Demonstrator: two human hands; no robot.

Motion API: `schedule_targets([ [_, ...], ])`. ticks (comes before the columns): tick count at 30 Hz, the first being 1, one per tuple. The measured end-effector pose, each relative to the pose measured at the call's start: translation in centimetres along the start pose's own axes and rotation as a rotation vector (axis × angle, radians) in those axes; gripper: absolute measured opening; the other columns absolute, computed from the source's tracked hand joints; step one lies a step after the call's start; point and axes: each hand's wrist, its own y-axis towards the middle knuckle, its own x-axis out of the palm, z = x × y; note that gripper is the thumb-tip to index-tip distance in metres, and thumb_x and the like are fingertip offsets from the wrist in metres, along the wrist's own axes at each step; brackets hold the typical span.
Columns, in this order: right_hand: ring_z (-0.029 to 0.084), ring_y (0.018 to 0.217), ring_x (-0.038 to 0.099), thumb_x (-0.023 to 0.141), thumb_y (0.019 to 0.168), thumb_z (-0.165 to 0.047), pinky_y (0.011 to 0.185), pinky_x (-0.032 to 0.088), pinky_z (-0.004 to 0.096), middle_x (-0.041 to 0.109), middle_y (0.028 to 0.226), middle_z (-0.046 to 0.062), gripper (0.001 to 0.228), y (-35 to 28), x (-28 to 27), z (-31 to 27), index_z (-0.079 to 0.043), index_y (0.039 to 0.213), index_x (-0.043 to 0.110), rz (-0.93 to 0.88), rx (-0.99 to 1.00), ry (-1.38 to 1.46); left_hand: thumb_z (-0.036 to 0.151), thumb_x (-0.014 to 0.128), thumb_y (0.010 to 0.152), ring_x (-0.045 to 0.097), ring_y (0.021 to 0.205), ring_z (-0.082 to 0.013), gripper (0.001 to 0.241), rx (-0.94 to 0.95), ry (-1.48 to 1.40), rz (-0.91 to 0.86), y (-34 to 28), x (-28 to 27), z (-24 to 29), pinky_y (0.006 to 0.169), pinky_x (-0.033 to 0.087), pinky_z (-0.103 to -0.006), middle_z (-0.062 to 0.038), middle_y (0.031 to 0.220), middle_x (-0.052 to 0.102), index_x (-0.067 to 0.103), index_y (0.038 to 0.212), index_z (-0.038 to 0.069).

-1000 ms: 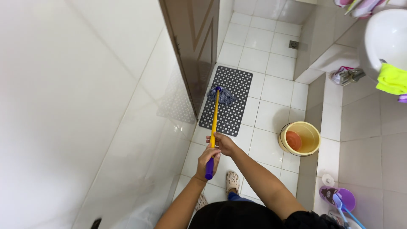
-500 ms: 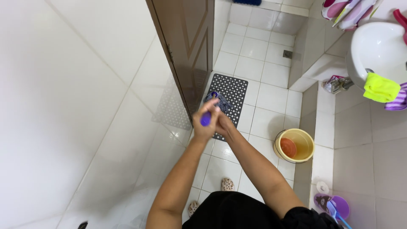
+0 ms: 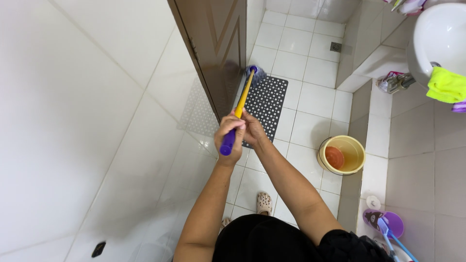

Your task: The person mops the tiled bathroom floor using a yellow-handled mop with a blue head. They move the mop back and forth across the floor, cleaning around the toilet, sink, and a black mat. The person occasionally dips the mop into a yellow bucket filled with water.

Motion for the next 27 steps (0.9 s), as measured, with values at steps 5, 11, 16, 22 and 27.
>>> schedule_targets([
  [5, 0.023, 0.101, 0.067, 0.057, 0.102, -0.032, 0.094, 0.057, 0.043, 0.067, 0.111, 0.01, 0.028, -0.1, -5.8, 1.3, -0.008, 0.115, 0.059, 0.202, 0.23, -0.205, 0.008, 0.067, 0.099, 0.071, 0.099, -0.0218, 0.011, -0.251, 0.208, -0.149, -7.7, -2.3, -3.8, 0.098, 0.053, -0.0346, -0.011, 0.104, 0.073, 0.07, 0.108, 0.003],
  [11, 0.019, 0.106, 0.063, 0.049, 0.106, -0.043, 0.1, 0.05, 0.046, 0.066, 0.113, 0.005, 0.037, -5.2, -9.7, 6.2, -0.012, 0.121, 0.061, 0.331, 0.455, -0.7, 0.013, 0.068, 0.097, 0.071, 0.093, -0.0224, 0.016, -0.432, 0.317, -0.176, -15.5, -7.2, -6.3, 0.084, 0.056, -0.0332, -0.012, 0.105, 0.073, 0.07, 0.11, 0.003],
  [16, 0.018, 0.103, 0.061, 0.042, 0.106, -0.05, 0.098, 0.048, 0.044, 0.067, 0.107, 0.003, 0.044, -7.2, -9.0, 10.1, -0.014, 0.12, 0.064, 0.369, 0.493, -0.672, 0.012, 0.069, 0.095, 0.07, 0.089, -0.0252, 0.014, -0.365, 0.379, -0.214, -14.7, -8.6, -1.3, 0.082, 0.055, -0.0345, -0.011, 0.101, 0.074, 0.071, 0.107, 0.004],
  [22, 0.023, 0.108, 0.065, 0.035, 0.106, -0.055, 0.098, 0.05, 0.047, 0.07, 0.112, 0.007, 0.054, -9.0, -7.4, 13.9, -0.012, 0.125, 0.062, 0.358, 0.456, -0.554, 0.013, 0.071, 0.095, 0.07, 0.084, -0.0244, 0.01, -0.377, 0.518, -0.196, -13.5, -11.2, 6.7, 0.089, 0.051, -0.0418, -0.008, 0.094, 0.077, 0.072, 0.103, 0.007],
  [27, 0.026, 0.118, 0.063, 0.031, 0.101, -0.067, 0.103, 0.048, 0.046, 0.068, 0.127, 0.011, 0.072, -10.5, -7.9, 17.6, -0.011, 0.139, 0.056, 0.389, 0.49, -0.506, 0.012, 0.071, 0.093, 0.076, 0.078, -0.0219, 0.012, -0.375, 0.552, -0.212, -11.0, -13.6, 16.7, 0.105, 0.047, -0.0484, -0.006, 0.083, 0.077, 0.072, 0.104, 0.009],
])
